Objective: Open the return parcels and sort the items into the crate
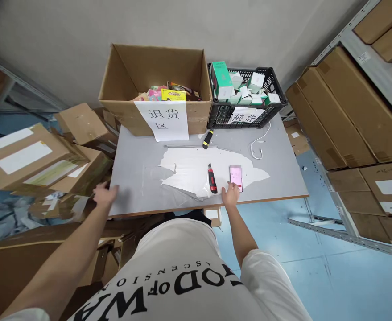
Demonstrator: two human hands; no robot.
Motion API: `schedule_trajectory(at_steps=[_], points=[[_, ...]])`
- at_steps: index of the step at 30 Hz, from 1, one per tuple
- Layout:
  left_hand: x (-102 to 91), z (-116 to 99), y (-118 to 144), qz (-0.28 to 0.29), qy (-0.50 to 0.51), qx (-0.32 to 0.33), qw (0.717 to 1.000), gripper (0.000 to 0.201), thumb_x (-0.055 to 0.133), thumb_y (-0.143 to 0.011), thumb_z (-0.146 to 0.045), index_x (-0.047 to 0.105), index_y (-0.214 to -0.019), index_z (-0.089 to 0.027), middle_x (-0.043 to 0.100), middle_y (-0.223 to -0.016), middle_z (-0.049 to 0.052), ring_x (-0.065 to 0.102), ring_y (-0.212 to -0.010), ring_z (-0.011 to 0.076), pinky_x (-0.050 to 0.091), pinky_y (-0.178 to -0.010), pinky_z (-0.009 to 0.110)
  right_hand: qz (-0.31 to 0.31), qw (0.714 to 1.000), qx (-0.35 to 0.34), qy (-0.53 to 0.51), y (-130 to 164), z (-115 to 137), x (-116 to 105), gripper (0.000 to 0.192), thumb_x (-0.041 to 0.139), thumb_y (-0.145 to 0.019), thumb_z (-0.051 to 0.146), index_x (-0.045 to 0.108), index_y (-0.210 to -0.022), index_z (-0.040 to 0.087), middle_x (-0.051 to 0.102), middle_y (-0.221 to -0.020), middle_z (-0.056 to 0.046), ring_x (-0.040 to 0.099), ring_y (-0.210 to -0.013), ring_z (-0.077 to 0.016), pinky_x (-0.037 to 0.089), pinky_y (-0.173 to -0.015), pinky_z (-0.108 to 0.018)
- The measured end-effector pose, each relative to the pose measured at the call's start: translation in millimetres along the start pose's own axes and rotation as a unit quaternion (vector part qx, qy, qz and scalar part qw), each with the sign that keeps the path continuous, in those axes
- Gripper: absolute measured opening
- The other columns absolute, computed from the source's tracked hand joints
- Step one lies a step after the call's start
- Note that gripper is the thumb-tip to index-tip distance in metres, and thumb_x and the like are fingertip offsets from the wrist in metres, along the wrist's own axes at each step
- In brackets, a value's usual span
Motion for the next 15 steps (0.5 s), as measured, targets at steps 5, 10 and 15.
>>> schedule_trajectory(at_steps=[5, 10, 15], points=[[75.8, -73, 79, 0.161, 0.014, 0.25, 0.955, 0.042, 0.044, -0.08, -0.039, 0.064, -0.107, -0.015, 0.067, -0.111, 0.013, 0.061, -0.107, 0.0276, 0.045, -0.098, 0.04, 0.018, 0.988, 0.041, 0.149, -18, -32, -1, 0.055, 0.05, -0.084, 0.045, 0.048, -0.132, 0.019, 0.026, -0.146, -0.016, 0.028, -0.131, -0.0345, 0.025, -0.102, -0.048], [113.1, -73, 126, 0.167, -0.011, 0.285, 0.944, 0.048, 0.041, -0.081, -0.037, 0.059, -0.118, -0.013, 0.06, -0.125, 0.014, 0.055, -0.119, 0.0276, 0.042, -0.104, 0.041, 0.073, 0.982, 0.046, 0.168, -30, -46, 11, 0.059, 0.045, -0.085, 0.051, 0.043, -0.137, 0.021, 0.02, -0.149, -0.016, 0.024, -0.134, -0.0344, 0.024, -0.102, -0.049], [130.2, -49, 140, 0.15, -0.009, 0.241, 0.959, 0.047, 0.043, -0.08, -0.036, 0.059, -0.116, -0.011, 0.056, -0.13, 0.016, 0.049, -0.125, 0.0291, 0.038, -0.108, 0.043, 0.038, 0.991, 0.006, 0.129, -35, -37, 3, 0.059, 0.044, -0.085, 0.048, 0.043, -0.135, 0.016, 0.023, -0.149, -0.019, 0.025, -0.133, -0.0356, 0.025, -0.102, -0.051]])
Point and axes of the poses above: each hand's wrist, its own y-axis away from the middle knuckle, its own x-axis out of the palm, z = x × y, the point moved 9 cm from there along -y, towards the middle knuckle
